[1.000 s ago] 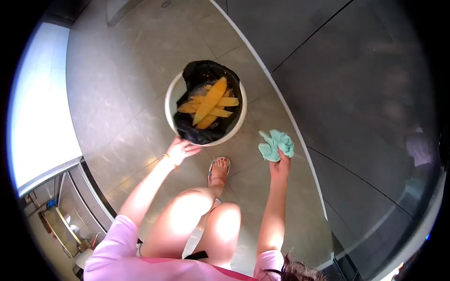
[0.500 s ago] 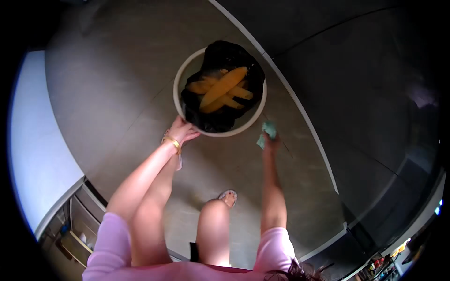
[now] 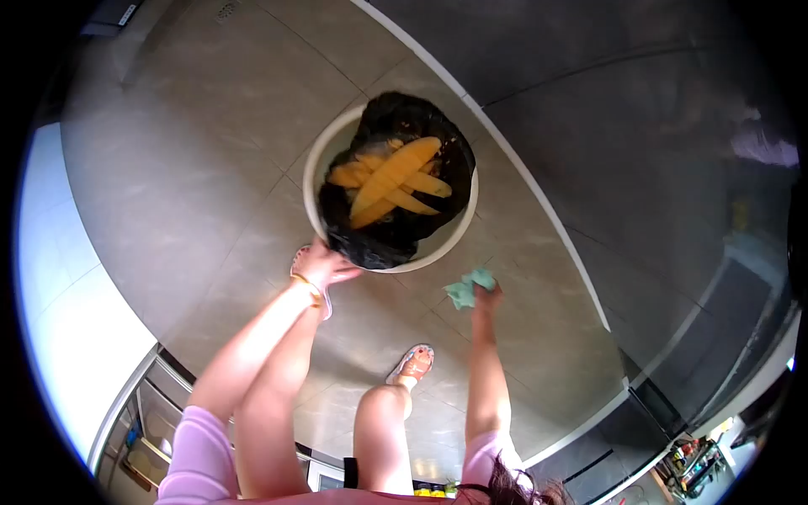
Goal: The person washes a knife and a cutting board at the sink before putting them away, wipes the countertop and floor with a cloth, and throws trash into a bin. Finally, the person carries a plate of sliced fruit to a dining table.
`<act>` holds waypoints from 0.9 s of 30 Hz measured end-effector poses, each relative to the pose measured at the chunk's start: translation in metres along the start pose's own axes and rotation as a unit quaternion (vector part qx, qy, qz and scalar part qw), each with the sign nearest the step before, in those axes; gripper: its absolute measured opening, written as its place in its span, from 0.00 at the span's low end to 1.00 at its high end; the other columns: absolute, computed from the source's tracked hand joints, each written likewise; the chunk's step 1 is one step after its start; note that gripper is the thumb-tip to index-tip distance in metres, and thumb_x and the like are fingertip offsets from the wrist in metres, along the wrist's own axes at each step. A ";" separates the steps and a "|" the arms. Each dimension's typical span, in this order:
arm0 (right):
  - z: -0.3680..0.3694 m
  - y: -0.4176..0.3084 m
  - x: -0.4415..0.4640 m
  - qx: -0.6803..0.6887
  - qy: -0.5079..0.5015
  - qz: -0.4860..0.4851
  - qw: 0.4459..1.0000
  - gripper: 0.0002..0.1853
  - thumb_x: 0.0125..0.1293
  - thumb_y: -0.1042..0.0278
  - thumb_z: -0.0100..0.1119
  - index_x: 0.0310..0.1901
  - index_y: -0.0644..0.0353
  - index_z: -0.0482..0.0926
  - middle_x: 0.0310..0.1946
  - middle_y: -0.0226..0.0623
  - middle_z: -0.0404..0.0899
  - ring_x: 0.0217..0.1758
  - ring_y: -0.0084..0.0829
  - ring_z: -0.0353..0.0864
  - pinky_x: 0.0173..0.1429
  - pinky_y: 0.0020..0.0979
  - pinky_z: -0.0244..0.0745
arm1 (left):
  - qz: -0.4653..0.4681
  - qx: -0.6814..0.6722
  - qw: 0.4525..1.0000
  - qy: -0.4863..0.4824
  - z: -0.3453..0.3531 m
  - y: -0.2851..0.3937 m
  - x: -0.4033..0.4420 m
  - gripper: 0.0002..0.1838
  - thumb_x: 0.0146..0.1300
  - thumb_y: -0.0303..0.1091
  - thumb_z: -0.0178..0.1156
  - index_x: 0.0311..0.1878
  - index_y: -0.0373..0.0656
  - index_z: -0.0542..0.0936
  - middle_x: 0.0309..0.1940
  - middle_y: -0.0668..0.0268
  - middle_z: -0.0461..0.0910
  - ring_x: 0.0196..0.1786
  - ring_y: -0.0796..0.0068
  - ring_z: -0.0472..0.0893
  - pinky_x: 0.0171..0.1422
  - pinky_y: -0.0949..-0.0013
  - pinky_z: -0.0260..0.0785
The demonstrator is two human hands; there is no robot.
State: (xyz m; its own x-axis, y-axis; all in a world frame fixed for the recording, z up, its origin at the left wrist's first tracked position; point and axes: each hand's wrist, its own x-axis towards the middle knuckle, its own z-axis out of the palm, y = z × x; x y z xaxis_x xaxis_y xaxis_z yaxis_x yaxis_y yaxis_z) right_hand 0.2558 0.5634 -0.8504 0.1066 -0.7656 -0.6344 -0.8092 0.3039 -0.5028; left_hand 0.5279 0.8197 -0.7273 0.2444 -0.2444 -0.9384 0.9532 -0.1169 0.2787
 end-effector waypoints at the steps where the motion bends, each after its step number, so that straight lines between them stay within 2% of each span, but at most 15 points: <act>1: -0.034 -0.015 -0.024 0.165 -0.029 0.000 0.986 0.13 0.57 0.79 0.52 0.45 0.62 0.73 0.42 0.41 0.74 0.46 0.38 0.76 0.48 0.39 0.73 | -0.018 -0.021 1.000 -0.002 0.013 -0.004 -0.006 0.26 0.59 0.18 0.42 0.60 0.46 0.52 0.49 0.51 0.68 0.44 0.53 0.76 0.50 0.52 0.73; 2: -0.061 -0.047 -0.054 0.326 -0.056 -0.001 0.944 0.14 0.58 0.77 0.53 0.48 0.62 0.71 0.44 0.40 0.74 0.47 0.37 0.75 0.49 0.41 0.73 | -0.068 -0.082 0.994 -0.002 0.025 -0.004 -0.014 0.25 0.59 0.18 0.41 0.59 0.45 0.53 0.49 0.50 0.68 0.46 0.51 0.75 0.50 0.52 0.73; 4: -0.097 -0.149 -0.124 0.410 -0.075 0.047 0.908 0.16 0.59 0.76 0.52 0.50 0.61 0.68 0.45 0.41 0.72 0.48 0.38 0.74 0.51 0.42 0.73 | -0.094 -0.087 0.991 -0.035 0.027 -0.049 0.015 0.24 0.60 0.19 0.41 0.60 0.44 0.51 0.49 0.50 0.68 0.47 0.51 0.75 0.48 0.52 0.74; 7: -0.118 -0.267 -0.204 0.549 -0.197 0.135 0.801 0.18 0.61 0.70 0.53 0.53 0.60 0.66 0.49 0.41 0.70 0.50 0.39 0.73 0.52 0.41 0.72 | -0.189 0.082 0.979 -0.008 0.054 -0.053 0.003 0.21 0.62 0.28 0.46 0.58 0.44 0.57 0.52 0.53 0.68 0.47 0.57 0.77 0.42 0.52 0.75; 8: -0.110 -0.315 -0.235 0.570 -0.201 0.130 0.786 0.17 0.62 0.69 0.51 0.52 0.58 0.66 0.47 0.39 0.70 0.48 0.34 0.72 0.50 0.37 0.71 | -0.180 0.158 0.966 -0.092 0.042 -0.089 0.013 0.28 0.63 0.35 0.48 0.63 0.49 0.48 0.55 0.55 0.66 0.51 0.57 0.73 0.44 0.50 0.72; 10: -0.107 -0.386 -0.276 0.583 -0.210 0.084 0.781 0.16 0.61 0.65 0.53 0.50 0.54 0.67 0.42 0.33 0.69 0.43 0.27 0.70 0.48 0.33 0.70 | -0.224 0.138 0.956 -0.133 0.047 -0.052 -0.062 0.44 0.61 0.46 0.52 0.67 0.60 0.29 0.59 0.57 0.63 0.55 0.58 0.71 0.48 0.50 0.70; 11: -0.098 -0.429 -0.297 0.588 -0.228 0.065 0.773 0.16 0.61 0.65 0.53 0.50 0.54 0.67 0.42 0.33 0.69 0.43 0.27 0.70 0.48 0.33 0.70 | -0.218 0.002 0.950 -0.223 0.026 -0.051 -0.091 0.49 0.59 0.46 0.55 0.65 0.62 0.24 0.58 0.56 0.64 0.54 0.58 0.71 0.47 0.49 0.70; 12: -0.090 -0.485 -0.322 0.556 -0.260 0.002 0.790 0.17 0.61 0.64 0.53 0.50 0.55 0.67 0.43 0.33 0.69 0.44 0.27 0.70 0.49 0.33 0.69 | -0.213 0.052 0.956 -0.195 0.029 0.013 -0.154 0.45 0.58 0.45 0.57 0.66 0.59 0.33 0.57 0.56 0.63 0.54 0.57 0.71 0.47 0.49 0.71; 15: -0.098 -0.602 -0.391 0.498 -0.268 -0.130 0.814 0.22 0.63 0.60 0.51 0.55 0.60 0.64 0.49 0.36 0.70 0.50 0.32 0.70 0.54 0.36 0.67 | -0.132 0.071 0.961 -0.233 -0.052 0.054 -0.237 0.23 0.62 0.39 0.53 0.58 0.46 0.60 0.58 0.58 0.61 0.54 0.58 0.72 0.51 0.53 0.71; 19: -0.122 -0.755 -0.402 0.462 -0.229 -0.314 0.797 0.18 0.65 0.66 0.48 0.56 0.59 0.64 0.49 0.37 0.71 0.50 0.34 0.73 0.53 0.35 0.71 | -0.130 0.092 0.980 -0.121 -0.148 0.177 -0.297 0.19 0.62 0.40 0.53 0.54 0.47 0.64 0.54 0.61 0.66 0.54 0.62 0.71 0.48 0.54 0.72; 21: -0.115 -0.829 -0.394 0.486 -0.173 -0.314 0.797 0.16 0.60 0.72 0.54 0.51 0.61 0.69 0.43 0.36 0.73 0.45 0.32 0.75 0.51 0.36 0.72 | -0.075 0.158 0.984 0.005 -0.182 0.223 -0.303 0.15 0.62 0.40 0.52 0.50 0.50 0.66 0.52 0.62 0.67 0.52 0.65 0.73 0.47 0.53 0.72; 24: -0.068 -0.918 -0.349 0.326 -0.081 -0.454 0.825 0.14 0.63 0.63 0.51 0.46 0.61 0.73 0.36 0.32 0.75 0.35 0.26 0.73 0.42 0.27 0.66 | -0.033 0.273 0.961 0.011 -0.194 0.324 -0.328 0.14 0.63 0.41 0.51 0.50 0.52 0.66 0.51 0.65 0.68 0.51 0.66 0.72 0.45 0.55 0.71; 25: -0.042 -0.942 -0.332 0.227 0.008 -0.449 0.864 0.13 0.64 0.65 0.47 0.46 0.63 0.73 0.33 0.37 0.75 0.34 0.30 0.72 0.44 0.30 0.66 | -0.023 0.291 0.956 0.007 -0.180 0.362 -0.340 0.14 0.63 0.42 0.50 0.51 0.52 0.66 0.51 0.65 0.68 0.51 0.67 0.72 0.46 0.56 0.71; 26: -0.007 -0.950 -0.287 0.080 0.053 -0.522 0.848 0.13 0.65 0.65 0.44 0.46 0.63 0.73 0.33 0.44 0.74 0.36 0.36 0.73 0.47 0.35 0.66 | 0.012 0.302 0.953 -0.005 -0.167 0.392 -0.346 0.14 0.64 0.42 0.50 0.51 0.52 0.67 0.52 0.65 0.68 0.52 0.69 0.72 0.47 0.57 0.70; 27: 0.035 -0.938 -0.205 -0.011 0.010 -0.571 0.821 0.16 0.65 0.62 0.42 0.43 0.65 0.73 0.31 0.54 0.74 0.39 0.45 0.75 0.47 0.40 0.67 | 0.049 0.316 0.947 -0.017 -0.154 0.427 -0.349 0.15 0.64 0.43 0.50 0.51 0.52 0.67 0.52 0.65 0.69 0.52 0.70 0.72 0.48 0.57 0.70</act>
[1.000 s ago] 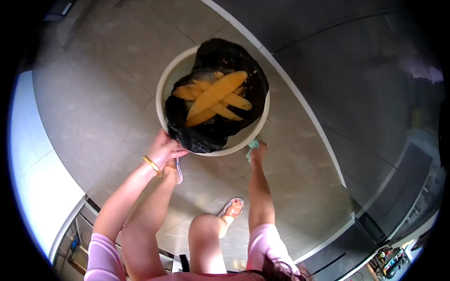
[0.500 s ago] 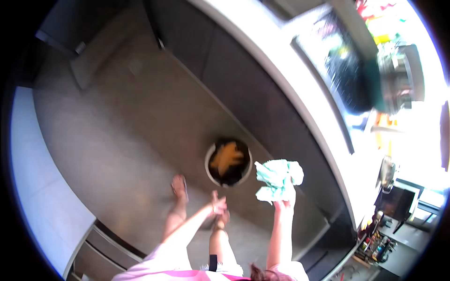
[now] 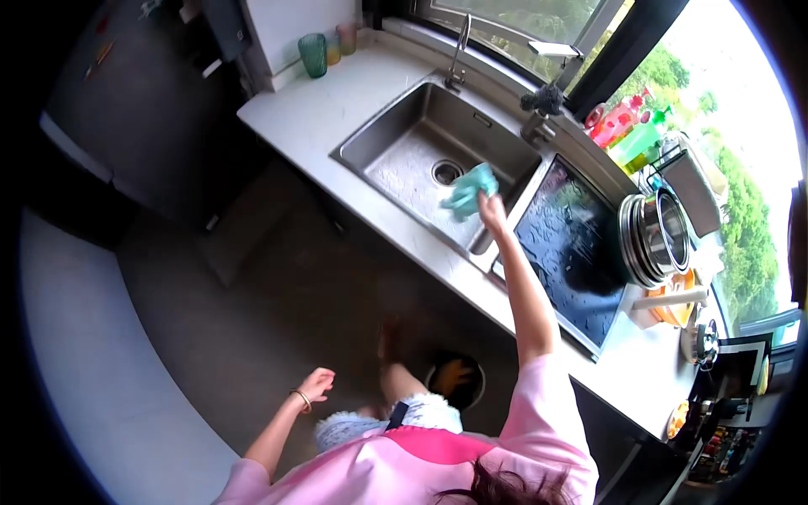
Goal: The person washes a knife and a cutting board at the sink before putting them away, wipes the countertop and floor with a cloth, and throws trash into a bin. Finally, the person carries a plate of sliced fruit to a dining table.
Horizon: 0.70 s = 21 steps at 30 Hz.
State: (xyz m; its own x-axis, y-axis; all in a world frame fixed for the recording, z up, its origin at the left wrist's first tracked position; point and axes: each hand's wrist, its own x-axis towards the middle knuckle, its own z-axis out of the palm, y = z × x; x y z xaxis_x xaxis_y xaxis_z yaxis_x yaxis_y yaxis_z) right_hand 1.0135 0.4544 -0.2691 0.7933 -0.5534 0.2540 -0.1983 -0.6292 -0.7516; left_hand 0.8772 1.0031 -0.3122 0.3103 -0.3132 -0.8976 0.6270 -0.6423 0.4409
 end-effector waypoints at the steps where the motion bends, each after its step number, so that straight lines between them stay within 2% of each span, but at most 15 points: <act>1: 0.009 0.009 0.012 -0.024 -0.048 0.071 0.996 0.20 0.65 0.56 0.41 0.41 0.68 0.74 0.31 0.59 0.75 0.41 0.52 0.75 0.45 0.43 0.68 | 0.052 -0.014 0.999 -0.002 -0.008 0.045 -0.003 0.15 0.65 0.42 0.48 0.53 0.51 0.66 0.54 0.64 0.67 0.53 0.69 0.71 0.50 0.58 0.69; 2: 0.005 0.007 0.023 0.049 -0.074 0.158 0.983 0.23 0.64 0.53 0.41 0.38 0.70 0.74 0.31 0.62 0.74 0.41 0.54 0.75 0.44 0.46 0.69 | 0.096 -0.028 0.995 -0.008 -0.010 0.078 -0.015 0.16 0.65 0.42 0.47 0.54 0.50 0.66 0.55 0.62 0.66 0.55 0.69 0.70 0.52 0.58 0.69; 3: 0.010 -0.003 0.027 -0.103 -0.037 0.158 0.981 0.25 0.64 0.51 0.40 0.36 0.71 0.75 0.33 0.62 0.75 0.41 0.53 0.75 0.45 0.46 0.69 | 0.097 -0.019 0.995 -0.013 -0.015 0.111 -0.014 0.16 0.65 0.42 0.47 0.54 0.50 0.66 0.55 0.62 0.66 0.55 0.69 0.70 0.52 0.58 0.69; 4: 0.005 -0.028 0.023 -0.143 -0.106 0.176 0.968 0.25 0.64 0.51 0.42 0.35 0.71 0.76 0.33 0.62 0.74 0.42 0.53 0.75 0.45 0.46 0.69 | 0.138 -0.051 0.989 -0.020 -0.015 0.144 -0.012 0.15 0.66 0.41 0.47 0.54 0.49 0.66 0.54 0.64 0.68 0.54 0.70 0.71 0.53 0.60 0.68; 5: 0.018 0.011 0.026 -0.165 -0.153 0.189 0.956 0.24 0.61 0.49 0.47 0.36 0.69 0.75 0.30 0.60 0.75 0.39 0.54 0.76 0.42 0.43 0.69 | 0.173 -0.079 0.981 -0.033 -0.016 0.171 -0.009 0.15 0.66 0.40 0.47 0.53 0.49 0.66 0.53 0.65 0.69 0.53 0.72 0.72 0.53 0.62 0.67; 6: 0.011 0.004 0.027 -0.136 -0.118 0.205 0.962 0.23 0.61 0.50 0.48 0.38 0.68 0.74 0.31 0.58 0.75 0.39 0.53 0.76 0.42 0.43 0.69 | 0.169 -0.061 0.982 -0.053 -0.014 0.196 -0.006 0.15 0.66 0.40 0.47 0.53 0.49 0.66 0.53 0.65 0.69 0.53 0.72 0.72 0.53 0.62 0.67; 7: 0.001 -0.003 0.023 -0.065 -0.022 0.196 0.978 0.21 0.62 0.54 0.48 0.39 0.68 0.74 0.32 0.57 0.75 0.41 0.53 0.75 0.42 0.42 0.69 | 0.194 -0.056 0.977 -0.065 -0.012 0.219 -0.001 0.15 0.66 0.39 0.46 0.54 0.47 0.66 0.54 0.64 0.69 0.53 0.72 0.72 0.54 0.63 0.66; 8: -0.013 -0.017 0.022 -0.034 0.040 0.206 0.977 0.17 0.63 0.58 0.47 0.40 0.67 0.74 0.31 0.55 0.77 0.38 0.49 0.78 0.43 0.41 0.69 | 0.217 -0.052 0.972 -0.078 -0.009 0.242 0.002 0.15 0.66 0.38 0.46 0.54 0.46 0.66 0.54 0.64 0.69 0.53 0.72 0.72 0.54 0.64 0.66; 10: -0.054 -0.046 0.014 0.087 0.088 0.200 0.972 0.17 0.64 0.58 0.49 0.38 0.67 0.75 0.27 0.43 0.78 0.33 0.31 0.77 0.40 0.32 0.69 | 0.213 -0.029 0.969 -0.126 -0.005 0.287 0.008 0.15 0.66 0.37 0.46 0.54 0.45 0.65 0.55 0.63 0.69 0.53 0.72 0.72 0.54 0.65 0.66; 12: -0.100 -0.058 -0.001 0.172 0.153 0.282 0.931 0.16 0.64 0.57 0.51 0.37 0.66 0.76 0.26 0.31 0.77 0.32 0.20 0.71 0.39 0.24 0.67 | 0.188 0.007 0.964 -0.187 -0.002 0.319 0.025 0.15 0.66 0.36 0.46 0.54 0.45 0.66 0.54 0.63 0.69 0.53 0.73 0.72 0.53 0.67 0.67; 14: -0.151 -0.060 -0.028 0.225 0.215 0.342 0.887 0.16 0.63 0.57 0.52 0.36 0.64 0.77 0.28 0.28 0.76 0.34 0.19 0.71 0.41 0.23 0.66 | 0.178 0.069 0.953 -0.236 0.000 0.350 0.049 0.14 0.65 0.34 0.48 0.53 0.44 0.67 0.50 0.66 0.71 0.50 0.75 0.73 0.50 0.71 0.67; 16: -0.199 -0.021 -0.072 0.124 0.251 0.344 0.896 0.21 0.60 0.53 0.55 0.45 0.64 0.74 0.35 0.34 0.77 0.37 0.23 0.72 0.44 0.26 0.67 | 0.142 0.152 0.941 -0.266 -0.003 0.376 0.073 0.14 0.66 0.35 0.47 0.53 0.44 0.67 0.51 0.65 0.71 0.53 0.73 0.72 0.53 0.69 0.67; 18: -0.237 0.020 -0.127 -0.160 0.318 0.421 0.834 0.32 0.56 0.46 0.57 0.56 0.60 0.65 0.51 0.48 0.69 0.52 0.38 0.70 0.54 0.33 0.66 | 0.143 0.218 0.921 -0.290 -0.005 0.398 0.087 0.13 0.66 0.34 0.47 0.52 0.45 0.67 0.51 0.67 0.70 0.53 0.74 0.71 0.54 0.69 0.66; 20: -0.230 0.063 -0.152 -0.347 0.356 0.460 0.736 0.41 0.53 0.37 0.54 0.65 0.48 0.52 0.63 0.58 0.49 0.65 0.56 0.51 0.62 0.50 0.55 | 0.100 0.201 0.927 -0.300 -0.002 0.423 0.088 0.13 0.65 0.33 0.47 0.52 0.44 0.66 0.52 0.67 0.70 0.54 0.74 0.71 0.55 0.69 0.65; 21: -0.215 0.068 -0.143 -0.238 0.311 0.533 0.750 0.39 0.54 0.32 0.46 0.65 0.37 0.50 0.66 0.60 0.37 0.67 0.63 0.36 0.62 0.64 0.41 | 0.097 0.208 0.924 -0.305 0.003 0.433 0.093 0.13 0.65 0.33 0.47 0.52 0.44 0.66 0.52 0.67 0.70 0.54 0.74 0.71 0.55 0.69 0.65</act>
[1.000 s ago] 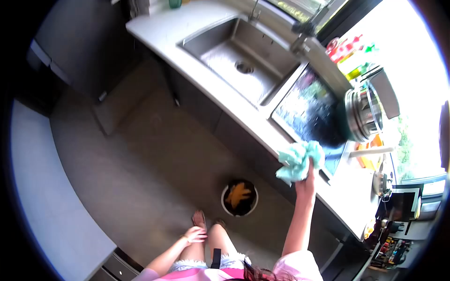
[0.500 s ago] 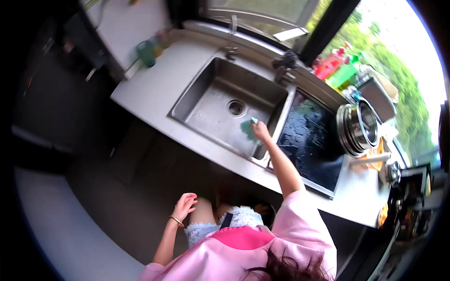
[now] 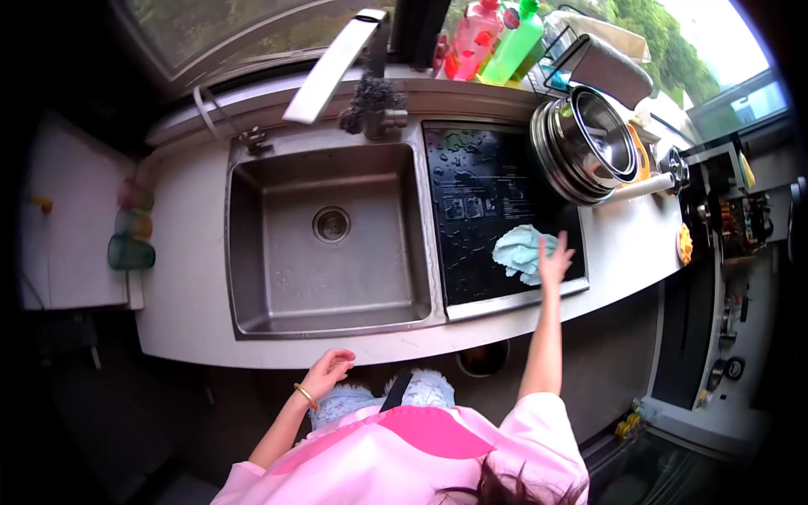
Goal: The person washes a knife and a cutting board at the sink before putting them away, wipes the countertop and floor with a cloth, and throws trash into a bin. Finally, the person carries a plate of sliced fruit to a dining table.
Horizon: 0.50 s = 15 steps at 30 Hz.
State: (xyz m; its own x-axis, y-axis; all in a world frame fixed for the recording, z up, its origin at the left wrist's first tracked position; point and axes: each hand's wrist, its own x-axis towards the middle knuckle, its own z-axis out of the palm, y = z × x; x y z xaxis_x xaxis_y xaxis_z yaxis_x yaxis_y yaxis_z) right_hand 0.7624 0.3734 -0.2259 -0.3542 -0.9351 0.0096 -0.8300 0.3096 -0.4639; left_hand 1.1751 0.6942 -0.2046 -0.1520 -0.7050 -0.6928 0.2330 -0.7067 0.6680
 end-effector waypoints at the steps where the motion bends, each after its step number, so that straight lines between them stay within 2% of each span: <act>1: 0.017 -0.016 -0.010 -0.073 -0.057 0.062 0.994 0.38 0.54 0.29 0.41 0.65 0.31 0.49 0.66 0.61 0.35 0.67 0.64 0.35 0.60 0.69 0.34 | -0.008 0.029 0.999 -0.014 -0.002 0.006 0.004 0.13 0.65 0.33 0.48 0.52 0.44 0.66 0.52 0.67 0.70 0.55 0.74 0.71 0.55 0.69 0.65; 2: 0.048 -0.013 -0.019 -0.213 -0.003 0.021 0.977 0.37 0.56 0.31 0.41 0.66 0.33 0.49 0.66 0.61 0.36 0.68 0.63 0.33 0.62 0.66 0.31 | -0.015 0.056 0.998 -0.026 -0.002 0.009 0.007 0.14 0.65 0.33 0.48 0.52 0.44 0.66 0.52 0.66 0.70 0.55 0.73 0.70 0.55 0.69 0.65; 3: 0.061 -0.022 -0.031 -0.197 0.058 -0.006 0.979 0.35 0.59 0.36 0.40 0.66 0.37 0.49 0.66 0.61 0.36 0.68 0.62 0.32 0.63 0.63 0.30 | -0.018 0.059 0.998 -0.026 0.000 0.016 0.010 0.14 0.65 0.33 0.48 0.52 0.44 0.66 0.52 0.66 0.70 0.55 0.73 0.70 0.55 0.69 0.65; 4: 0.068 -0.034 -0.048 -0.222 0.042 -0.038 0.973 0.32 0.61 0.41 0.40 0.66 0.41 0.52 0.66 0.60 0.38 0.68 0.61 0.32 0.65 0.61 0.29 | -0.014 0.043 0.998 -0.037 0.003 0.025 0.013 0.14 0.64 0.32 0.49 0.52 0.42 0.66 0.52 0.66 0.70 0.54 0.73 0.71 0.55 0.71 0.65; 6: 0.063 -0.064 -0.099 -0.155 0.003 -0.166 0.974 0.31 0.60 0.45 0.45 0.64 0.42 0.56 0.66 0.57 0.40 0.69 0.58 0.32 0.65 0.60 0.25 | -0.027 0.003 0.999 -0.041 0.011 0.048 0.019 0.15 0.63 0.29 0.49 0.53 0.41 0.66 0.51 0.64 0.70 0.54 0.73 0.71 0.56 0.73 0.64; 8: 0.063 -0.081 -0.125 -0.141 -0.061 -0.206 0.966 0.34 0.56 0.45 0.50 0.65 0.39 0.56 0.67 0.53 0.39 0.69 0.57 0.32 0.63 0.64 0.23 | -0.012 0.001 0.999 -0.035 0.020 0.054 0.030 0.15 0.63 0.29 0.49 0.53 0.40 0.66 0.51 0.63 0.70 0.54 0.72 0.71 0.56 0.72 0.64; 9: 0.066 -0.089 -0.123 -0.155 -0.065 -0.217 0.962 0.36 0.55 0.44 0.51 0.65 0.43 0.56 0.67 0.51 0.39 0.69 0.57 0.33 0.62 0.65 0.23 | 0.004 0.006 1.000 -0.027 0.023 0.055 0.035 0.15 0.63 0.28 0.49 0.53 0.40 0.65 0.51 0.62 0.70 0.55 0.71 0.71 0.57 0.72 0.63; 12: 0.082 -0.124 -0.070 -0.138 -0.108 -0.290 0.941 0.41 0.52 0.41 0.53 0.64 0.54 0.55 0.67 0.47 0.41 0.69 0.56 0.35 0.62 0.65 0.25 | 0.020 -0.021 0.999 -0.023 0.037 0.067 0.050 0.15 0.63 0.28 0.49 0.53 0.39 0.65 0.51 0.60 0.70 0.55 0.71 0.71 0.58 0.71 0.63; 15: 0.121 -0.186 0.018 -0.103 -0.057 -0.358 0.926 0.42 0.50 0.38 0.53 0.63 0.54 0.57 0.67 0.44 0.45 0.69 0.53 0.38 0.63 0.64 0.28 | 0.039 -0.039 0.998 0.005 0.049 0.068 0.057 0.15 0.63 0.29 0.49 0.53 0.39 0.65 0.51 0.61 0.70 0.55 0.71 0.71 0.58 0.71 0.63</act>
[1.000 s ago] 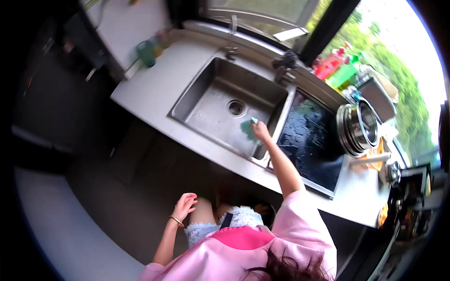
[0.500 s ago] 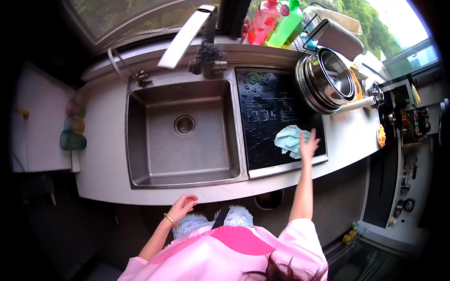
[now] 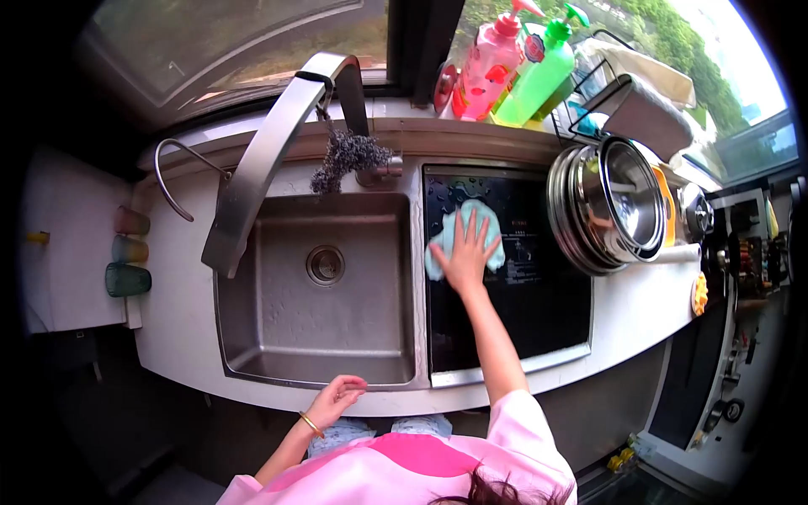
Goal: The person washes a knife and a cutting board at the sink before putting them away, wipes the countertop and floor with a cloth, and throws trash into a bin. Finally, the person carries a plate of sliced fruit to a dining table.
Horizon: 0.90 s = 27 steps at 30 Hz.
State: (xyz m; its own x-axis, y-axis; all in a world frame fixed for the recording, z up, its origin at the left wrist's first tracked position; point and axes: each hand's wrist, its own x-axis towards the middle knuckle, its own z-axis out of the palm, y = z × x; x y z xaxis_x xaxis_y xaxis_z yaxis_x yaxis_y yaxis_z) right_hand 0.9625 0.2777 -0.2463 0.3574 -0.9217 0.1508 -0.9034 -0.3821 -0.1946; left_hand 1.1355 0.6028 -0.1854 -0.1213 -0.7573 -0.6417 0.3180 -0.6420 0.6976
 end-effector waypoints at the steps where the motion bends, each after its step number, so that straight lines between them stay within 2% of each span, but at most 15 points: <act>1: 0.014 0.002 0.035 -0.004 0.036 -0.005 0.999 0.40 0.52 0.39 0.52 0.62 0.55 0.59 0.66 0.44 0.47 0.69 0.52 0.39 0.62 0.64 0.28 | 0.008 -0.002 1.000 0.012 0.002 0.000 0.003 0.15 0.63 0.29 0.49 0.53 0.39 0.65 0.51 0.61 0.70 0.54 0.70 0.71 0.57 0.71 0.64; 4: 0.041 -0.019 0.090 -0.007 0.054 -0.029 0.998 0.28 0.58 0.52 0.50 0.58 0.57 0.64 0.67 0.39 0.48 0.70 0.44 0.41 0.65 0.60 0.31 | 0.010 -0.028 0.998 0.046 0.003 0.009 0.009 0.15 0.63 0.30 0.50 0.52 0.39 0.66 0.51 0.60 0.70 0.54 0.70 0.71 0.56 0.70 0.66; 5: 0.040 -0.028 0.087 0.013 0.027 -0.103 0.994 0.26 0.57 0.55 0.49 0.57 0.58 0.65 0.66 0.38 0.49 0.70 0.42 0.43 0.66 0.58 0.33 | 0.011 -0.027 0.998 0.049 0.004 0.021 0.018 0.15 0.63 0.30 0.50 0.52 0.39 0.66 0.51 0.60 0.70 0.54 0.70 0.71 0.56 0.70 0.66; 7: 0.039 -0.045 0.065 0.062 -0.018 -0.220 0.973 0.23 0.56 0.63 0.50 0.55 0.58 0.67 0.65 0.38 0.53 0.69 0.40 0.46 0.67 0.56 0.35 | 0.169 0.152 0.964 0.140 0.014 0.067 0.056 0.17 0.61 0.28 0.51 0.54 0.40 0.67 0.51 0.62 0.71 0.54 0.71 0.72 0.53 0.69 0.69; 9: 0.042 -0.061 0.031 0.092 -0.047 -0.275 0.956 0.23 0.56 0.69 0.49 0.55 0.59 0.66 0.60 0.40 0.61 0.66 0.40 0.55 0.66 0.51 0.45 | 0.297 0.159 0.931 0.141 0.032 0.135 0.102 0.22 0.60 0.27 0.51 0.58 0.40 0.64 0.52 0.62 0.70 0.54 0.70 0.72 0.54 0.69 0.67; 10: 0.053 -0.076 0.008 0.240 -0.114 -0.162 0.950 0.23 0.55 0.70 0.50 0.55 0.59 0.67 0.56 0.43 0.66 0.62 0.41 0.62 0.64 0.46 0.52 | 0.380 0.218 0.886 0.153 0.035 0.158 0.134 0.25 0.59 0.28 0.52 0.61 0.40 0.61 0.55 0.59 0.68 0.56 0.68 0.70 0.58 0.68 0.63; 11: 0.043 -0.090 -0.010 0.326 -0.124 -0.173 0.921 0.23 0.56 0.69 0.49 0.55 0.60 0.66 0.54 0.46 0.68 0.58 0.41 0.66 0.62 0.41 0.57 | 0.423 0.229 0.862 0.157 0.043 0.186 0.162 0.30 0.59 0.30 0.52 0.64 0.39 0.56 0.60 0.55 0.62 0.59 0.65 0.67 0.62 0.66 0.57; 12: 0.028 -0.097 -0.027 0.298 -0.299 -0.136 0.896 0.24 0.57 0.67 0.48 0.57 0.56 0.65 0.54 0.46 0.68 0.57 0.44 0.67 0.63 0.47 0.53 | 0.424 0.273 0.843 0.187 0.047 0.209 0.195 0.34 0.60 0.35 0.53 0.66 0.40 0.50 0.65 0.53 0.55 0.64 0.60 0.61 0.65 0.64 0.52; 13: 0.044 -0.110 -0.047 0.157 -0.195 -0.199 0.947 0.25 0.58 0.66 0.47 0.59 0.52 0.63 0.56 0.47 0.65 0.62 0.46 0.60 0.63 0.56 0.46 | 0.423 0.292 0.826 0.231 0.041 0.224 0.235 0.37 0.61 0.41 0.52 0.66 0.36 0.47 0.65 0.49 0.51 0.67 0.56 0.54 0.68 0.64 0.47; 16: 0.001 -0.127 -0.076 0.262 -0.249 -0.121 0.925 0.27 0.60 0.60 0.48 0.62 0.48 0.60 0.60 0.54 0.57 0.67 0.55 0.46 0.64 0.62 0.37 | 0.417 0.385 0.733 0.375 0.005 0.260 0.354 0.41 0.60 0.54 0.48 0.64 0.29 0.50 0.64 0.43 0.51 0.68 0.54 0.51 0.69 0.66 0.42; 17: 0.012 -0.133 -0.081 0.265 -0.234 -0.088 0.931 0.27 0.61 0.57 0.47 0.63 0.47 0.58 0.60 0.54 0.56 0.67 0.55 0.46 0.63 0.62 0.37 | 0.339 0.369 0.792 0.348 0.014 0.272 0.356 0.41 0.60 0.58 0.46 0.63 0.29 0.54 0.64 0.45 0.53 0.67 0.54 0.54 0.69 0.65 0.45; 20: -0.007 -0.134 -0.070 0.274 -0.240 -0.011 0.931 0.16 0.65 0.59 0.41 0.50 0.56 0.71 0.54 0.56 0.65 0.59 0.50 0.63 0.57 0.53 0.58 | 0.280 0.427 0.819 0.262 0.041 0.281 0.343 0.39 0.60 0.61 0.42 0.61 0.32 0.59 0.63 0.48 0.56 0.65 0.56 0.57 0.67 0.65 0.47; 21: -0.009 -0.135 -0.064 0.279 -0.237 -0.008 0.931 0.16 0.65 0.59 0.41 0.50 0.56 0.71 0.54 0.56 0.65 0.59 0.50 0.63 0.57 0.53 0.58 | 0.280 0.433 0.817 0.260 0.044 0.277 0.334 0.39 0.60 0.61 0.42 0.61 0.32 0.59 0.63 0.48 0.56 0.65 0.56 0.57 0.67 0.65 0.47; 23: -0.011 -0.148 -0.045 0.362 -0.301 -0.008 0.882 0.13 0.62 0.61 0.45 0.35 0.60 0.76 0.37 0.52 0.77 0.41 0.46 0.77 0.43 0.46 0.70 | 0.295 0.323 0.875 0.206 0.042 0.270 0.313 0.36 0.62 0.57 0.44 0.62 0.34 0.58 0.63 0.51 0.57 0.66 0.61 0.58 0.67 0.67 0.48; 27: 0.007 -0.193 -0.021 0.454 -0.132 -0.040 0.880 0.11 0.56 0.63 0.50 0.29 0.61 0.77 0.24 0.48 0.78 0.30 0.46 0.78 0.34 0.42 0.71 | 0.404 0.361 0.832 0.118 0.020 0.219 0.207 0.23 0.68 0.41 0.41 0.61 0.37 0.61 0.60 0.57 0.63 0.63 0.67 0.62 0.65 0.69 0.51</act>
State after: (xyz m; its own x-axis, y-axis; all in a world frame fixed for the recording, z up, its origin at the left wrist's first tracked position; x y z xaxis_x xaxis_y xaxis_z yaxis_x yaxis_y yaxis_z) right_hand 1.1311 0.3704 -0.2192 0.5626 -0.8267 -0.0086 -0.3533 -0.2310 -0.9066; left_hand 1.1613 0.3031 -0.1587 0.0732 -0.9869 0.1436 -0.4526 0.0954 0.8866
